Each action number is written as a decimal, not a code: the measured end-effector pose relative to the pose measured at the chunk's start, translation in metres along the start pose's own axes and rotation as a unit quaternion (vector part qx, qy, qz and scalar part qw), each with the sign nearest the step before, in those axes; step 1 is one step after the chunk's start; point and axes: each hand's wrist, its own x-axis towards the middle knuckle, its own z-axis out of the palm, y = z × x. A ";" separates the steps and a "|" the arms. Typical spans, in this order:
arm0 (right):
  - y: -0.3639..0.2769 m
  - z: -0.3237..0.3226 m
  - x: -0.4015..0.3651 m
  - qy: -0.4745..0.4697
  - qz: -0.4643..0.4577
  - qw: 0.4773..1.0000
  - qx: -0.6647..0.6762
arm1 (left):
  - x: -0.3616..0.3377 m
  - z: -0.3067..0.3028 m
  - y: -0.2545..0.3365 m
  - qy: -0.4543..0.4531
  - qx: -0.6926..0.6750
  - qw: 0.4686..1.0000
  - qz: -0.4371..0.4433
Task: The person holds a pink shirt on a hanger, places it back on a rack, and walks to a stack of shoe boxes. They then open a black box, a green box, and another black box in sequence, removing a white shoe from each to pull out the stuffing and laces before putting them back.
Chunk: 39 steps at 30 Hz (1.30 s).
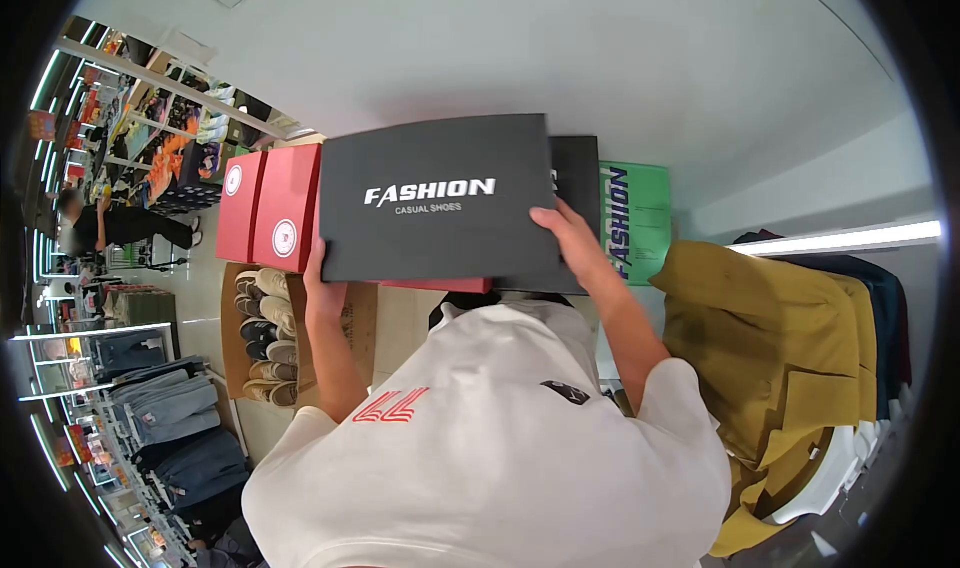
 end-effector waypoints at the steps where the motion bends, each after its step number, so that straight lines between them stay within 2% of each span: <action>1: 0.006 0.006 0.006 0.033 0.021 0.993 -0.113 | 0.007 -0.013 -0.008 -0.011 -0.037 0.997 -0.064; 2: 0.013 0.006 0.010 0.066 0.040 0.971 -0.225 | 0.006 -0.013 -0.014 -0.014 -0.038 0.997 -0.067; 4: 0.014 -0.008 0.014 0.048 0.011 0.960 -0.277 | 0.005 -0.009 -0.024 0.033 -0.013 0.998 -0.048; 6: 0.007 -0.018 0.008 0.131 -0.110 0.906 -0.388 | 0.008 -0.015 -0.035 0.034 -0.030 0.999 -0.025; 8: 0.050 -0.055 0.022 0.272 -0.228 0.806 -0.473 | 0.016 -0.019 -0.032 -0.011 0.004 1.000 -0.013; 9: 0.074 -0.076 0.030 0.295 -0.228 0.759 -0.534 | 0.013 -0.011 -0.024 -0.006 0.028 1.000 0.009; 10: 0.100 -0.098 0.037 0.316 -0.233 0.707 -0.589 | 0.028 -0.027 -0.045 0.012 0.025 0.999 0.035; 11: 0.129 -0.118 0.043 0.271 -0.161 0.713 -0.627 | 0.029 -0.028 -0.041 -0.002 0.037 0.998 0.044; 12: 0.145 -0.118 0.041 0.259 -0.081 0.805 -0.527 | 0.027 -0.027 -0.042 0.019 0.037 0.999 0.033; 13: 0.173 -0.132 0.048 0.266 -0.127 0.841 -0.453 | 0.022 -0.022 -0.035 0.040 0.070 0.996 0.032; 15: 0.150 -0.134 0.051 0.224 -0.042 0.821 -0.523 | 0.012 -0.014 -0.024 0.057 0.139 0.987 0.063; 16: 0.150 -0.135 0.057 0.210 -0.055 0.823 -0.525 | 0.009 -0.016 -0.021 0.064 0.187 0.978 0.062; 18: 0.151 -0.131 0.059 0.238 -0.088 0.770 -0.586 | 0.006 -0.019 -0.018 0.086 0.237 0.966 0.065; 19: 0.149 -0.131 0.059 0.249 -0.139 0.747 -0.601 | 0.005 -0.018 -0.019 0.095 0.284 0.952 0.059; 20: 0.128 -0.113 0.056 0.243 -0.146 0.747 -0.601 | 0.007 -0.016 -0.018 0.102 0.281 0.952 0.063; 22: 0.088 -0.068 0.042 0.191 -0.185 0.894 -0.362 | 0.005 -0.017 -0.018 0.113 0.277 0.951 0.072; 23: 0.074 -0.050 0.037 0.189 -0.185 0.895 -0.360 | 0.002 -0.014 -0.012 0.117 0.289 0.947 0.073; 25: 0.051 -0.021 0.027 0.058 -0.142 0.981 -0.119 | 0.001 -0.013 -0.009 0.115 0.318 0.938 0.080; 26: 0.038 -0.012 0.021 0.058 -0.144 0.981 -0.117 | 0.001 -0.013 -0.005 0.112 0.344 0.928 0.085; 28: 0.007 0.007 0.009 0.062 -0.097 0.954 -0.275 | 0.000 -0.008 0.013 0.112 0.341 0.932 0.059; 31: -0.020 0.029 -0.010 0.067 -0.102 0.961 -0.249 | -0.004 -0.012 0.033 0.056 0.352 0.933 0.055; 34: -0.026 0.026 0.009 0.064 -0.139 0.954 -0.258 | 0.010 -0.007 0.058 0.003 0.310 0.944 0.112; 35: -0.023 0.034 0.017 0.075 -0.222 0.963 -0.130 | 0.017 -0.006 0.062 0.000 0.310 0.944 0.108; 36: -0.023 0.043 0.021 0.085 -0.300 0.950 -0.003 | 0.026 -0.003 0.068 -0.004 0.253 0.957 0.143; 37: -0.048 0.064 0.002 0.038 -0.247 0.968 -0.001 | 0.037 -0.001 0.075 -0.009 0.193 0.965 0.178; 38: -0.049 0.059 0.017 0.047 -0.247 0.968 -0.005 | 0.048 0.000 0.085 -0.016 0.190 0.966 0.174; 39: -0.043 0.039 0.038 0.028 -0.277 0.960 -0.030 | 0.060 0.002 0.094 -0.008 0.234 0.950 0.208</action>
